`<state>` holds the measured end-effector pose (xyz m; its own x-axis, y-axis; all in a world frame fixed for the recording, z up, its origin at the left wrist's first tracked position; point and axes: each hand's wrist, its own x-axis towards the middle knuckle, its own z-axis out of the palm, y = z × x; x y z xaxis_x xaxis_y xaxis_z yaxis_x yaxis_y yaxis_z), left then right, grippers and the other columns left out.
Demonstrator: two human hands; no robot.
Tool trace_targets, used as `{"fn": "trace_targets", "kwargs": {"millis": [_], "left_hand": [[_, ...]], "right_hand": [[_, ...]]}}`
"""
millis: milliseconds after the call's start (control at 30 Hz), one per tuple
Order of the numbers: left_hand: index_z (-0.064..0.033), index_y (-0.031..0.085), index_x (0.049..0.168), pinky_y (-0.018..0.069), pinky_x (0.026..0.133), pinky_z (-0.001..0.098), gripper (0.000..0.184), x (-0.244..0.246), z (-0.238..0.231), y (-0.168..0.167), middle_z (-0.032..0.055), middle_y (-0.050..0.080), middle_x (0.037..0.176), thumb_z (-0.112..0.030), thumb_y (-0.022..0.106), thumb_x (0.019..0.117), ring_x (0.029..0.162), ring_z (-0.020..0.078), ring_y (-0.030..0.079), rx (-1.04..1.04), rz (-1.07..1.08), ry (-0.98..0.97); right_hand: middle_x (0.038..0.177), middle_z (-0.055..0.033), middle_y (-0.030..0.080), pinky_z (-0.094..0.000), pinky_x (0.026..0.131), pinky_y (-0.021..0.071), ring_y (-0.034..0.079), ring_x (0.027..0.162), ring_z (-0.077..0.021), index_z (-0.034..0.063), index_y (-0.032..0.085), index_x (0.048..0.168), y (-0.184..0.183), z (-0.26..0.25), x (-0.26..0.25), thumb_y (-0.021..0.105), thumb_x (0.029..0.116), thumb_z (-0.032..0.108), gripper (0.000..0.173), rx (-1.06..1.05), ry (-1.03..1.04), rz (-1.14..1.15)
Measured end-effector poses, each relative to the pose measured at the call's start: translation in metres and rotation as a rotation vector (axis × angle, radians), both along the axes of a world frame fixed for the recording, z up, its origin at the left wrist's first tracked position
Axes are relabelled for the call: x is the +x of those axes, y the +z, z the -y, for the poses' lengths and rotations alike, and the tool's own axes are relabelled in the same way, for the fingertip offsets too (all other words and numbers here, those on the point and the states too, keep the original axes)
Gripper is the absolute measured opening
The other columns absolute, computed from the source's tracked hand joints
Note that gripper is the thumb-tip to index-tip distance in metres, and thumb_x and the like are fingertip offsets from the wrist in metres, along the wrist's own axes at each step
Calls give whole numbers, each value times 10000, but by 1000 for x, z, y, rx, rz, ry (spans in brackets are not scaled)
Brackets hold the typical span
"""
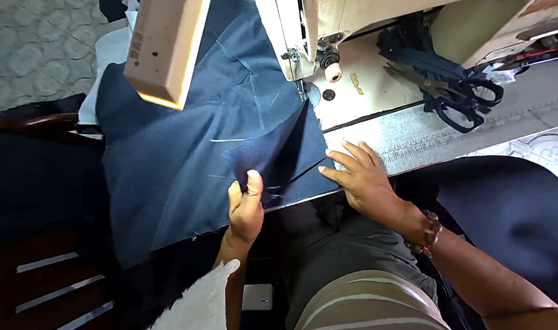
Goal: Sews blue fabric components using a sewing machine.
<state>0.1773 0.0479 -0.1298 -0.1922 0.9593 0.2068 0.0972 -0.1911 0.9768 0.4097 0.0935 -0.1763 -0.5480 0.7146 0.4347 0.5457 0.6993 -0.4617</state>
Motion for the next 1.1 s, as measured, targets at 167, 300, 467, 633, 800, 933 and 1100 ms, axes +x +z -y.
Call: {"fn": "trace_targets", "kwargs": {"millis": [167, 300, 467, 633, 800, 933, 1100], "left_hand": [[35, 650, 1321, 333, 1198, 520, 492, 14, 0, -10, 164, 624, 1419, -288, 377, 1069, 1425, 303, 499, 178, -823, -285], [-1, 670, 1318, 378, 1133, 613, 467, 32, 2, -16, 176, 632, 1405, -257, 420, 1017, 1371, 393, 542, 155, -1085, -293], [-38, 689, 1312, 378, 1122, 642, 905, 28, -4, -2, 171, 638, 1399, -751, 238, 985, 1363, 401, 546, 58, -1039, -355], [-42, 693, 1298, 348, 1121, 632, 901, 24, -28, -4, 164, 647, 1388, -711, 160, 1013, 1368, 431, 522, 87, -1000, -286], [-102, 684, 1338, 191, 1175, 696, 660, 28, -43, -13, 123, 574, 1491, -528, 246, 1086, 1468, 449, 389, 86, -1030, -170], [-235, 654, 1406, 22, 1096, 841, 506, 26, -47, -24, 78, 455, 1600, -477, 353, 1080, 1526, 510, 214, 28, -1103, -129], [-297, 631, 1428, 19, 1045, 882, 528, 17, -49, -31, 52, 443, 1610, -567, 481, 1000, 1513, 553, 193, -28, -1093, -160]], "right_hand": [[1484, -179, 561, -668, 1142, 309, 445, 1413, -484, 148, 788, 1084, 1, 4, 3, 609, 856, 4, 324, 89, -27, 68], [1469, -91, 598, -627, 1183, 278, 446, 1452, -376, 29, 736, 951, -1, 1, 10, 588, 858, -22, 182, 167, 62, 85], [1345, -80, 689, -624, 1193, 253, 512, 1411, -319, 12, 737, 926, -2, 3, 14, 593, 814, -59, 196, 184, 101, 100], [1344, -95, 689, -659, 1175, 255, 506, 1414, -333, 18, 723, 819, 1, 3, 14, 606, 806, -56, 139, 208, 120, 137], [1348, -98, 685, -670, 1165, 273, 513, 1411, -324, 2, 726, 840, 6, 2, 13, 615, 787, -67, 141, 178, 121, 179], [1350, -90, 685, -663, 1162, 289, 526, 1400, -315, 5, 737, 866, 6, 2, 14, 634, 769, -66, 159, 164, 127, 187], [1361, -85, 680, -684, 1153, 282, 523, 1405, -309, 12, 743, 876, 7, -1, 15, 635, 748, -72, 187, 121, 152, 187]]}}
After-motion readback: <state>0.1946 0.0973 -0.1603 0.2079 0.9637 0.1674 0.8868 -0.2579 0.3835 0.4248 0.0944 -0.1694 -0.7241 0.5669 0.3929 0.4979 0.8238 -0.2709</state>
